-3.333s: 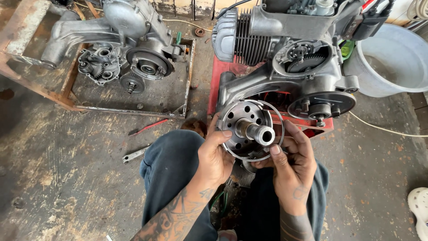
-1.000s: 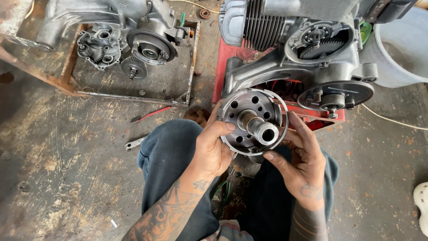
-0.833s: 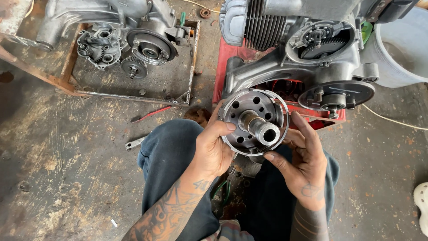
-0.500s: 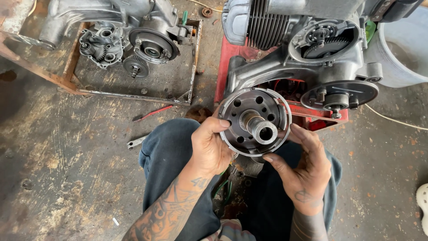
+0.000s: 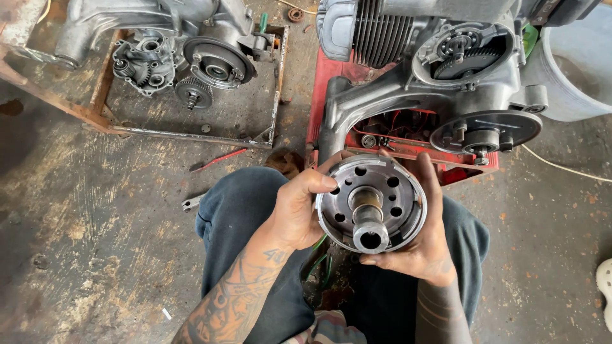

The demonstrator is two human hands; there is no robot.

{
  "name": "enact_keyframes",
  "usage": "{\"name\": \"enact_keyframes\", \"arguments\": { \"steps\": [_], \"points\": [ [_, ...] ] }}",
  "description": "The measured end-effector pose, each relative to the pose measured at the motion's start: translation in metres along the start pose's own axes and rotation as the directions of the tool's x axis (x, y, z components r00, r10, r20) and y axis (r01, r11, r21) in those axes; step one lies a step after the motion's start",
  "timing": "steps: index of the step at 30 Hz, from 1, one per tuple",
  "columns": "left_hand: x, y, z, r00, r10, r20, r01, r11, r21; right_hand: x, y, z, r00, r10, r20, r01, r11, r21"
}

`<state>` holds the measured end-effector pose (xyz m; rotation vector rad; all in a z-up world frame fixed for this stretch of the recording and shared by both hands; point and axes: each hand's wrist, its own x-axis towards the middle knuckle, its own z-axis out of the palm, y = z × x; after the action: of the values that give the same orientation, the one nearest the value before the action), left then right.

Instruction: Assembling and inspecting a motorcycle engine flywheel assembly by hand

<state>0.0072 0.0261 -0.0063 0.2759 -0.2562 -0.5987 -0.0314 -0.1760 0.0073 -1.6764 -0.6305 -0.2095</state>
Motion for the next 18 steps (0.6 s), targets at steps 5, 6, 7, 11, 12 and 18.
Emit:
{"name": "enact_keyframes", "arguments": {
  "steps": [5,6,7,11,12,18],
  "points": [
    [-0.001,0.004,0.004,0.941,-0.100,-0.323,0.111,0.994,0.017,-0.001,0.002,-0.001,0.983,0.178,-0.034,-0.179,0.983,-0.028],
    [-0.002,0.005,0.005,0.941,-0.099,-0.323,0.111,0.994,0.020,-0.001,0.003,-0.001,0.984,0.176,-0.034,-0.177,0.984,-0.026],
    [-0.002,0.006,0.005,0.946,-0.093,-0.311,0.110,0.993,0.037,-0.002,0.005,-0.002,0.985,0.172,-0.033,-0.173,0.984,-0.034],
    [-0.003,0.006,0.002,0.959,-0.073,-0.274,0.077,0.997,0.002,0.000,0.004,0.003,0.981,0.185,-0.050,-0.184,0.983,0.027],
    [-0.004,0.007,0.005,0.958,-0.079,-0.275,0.082,0.997,0.001,0.000,0.005,0.002,0.981,0.188,-0.054,-0.187,0.982,0.027],
    [-0.005,0.012,0.019,0.808,-0.110,-0.579,0.118,0.993,-0.024,0.002,0.004,0.006,0.967,0.249,-0.058,-0.237,0.958,0.162]
  ]
}}
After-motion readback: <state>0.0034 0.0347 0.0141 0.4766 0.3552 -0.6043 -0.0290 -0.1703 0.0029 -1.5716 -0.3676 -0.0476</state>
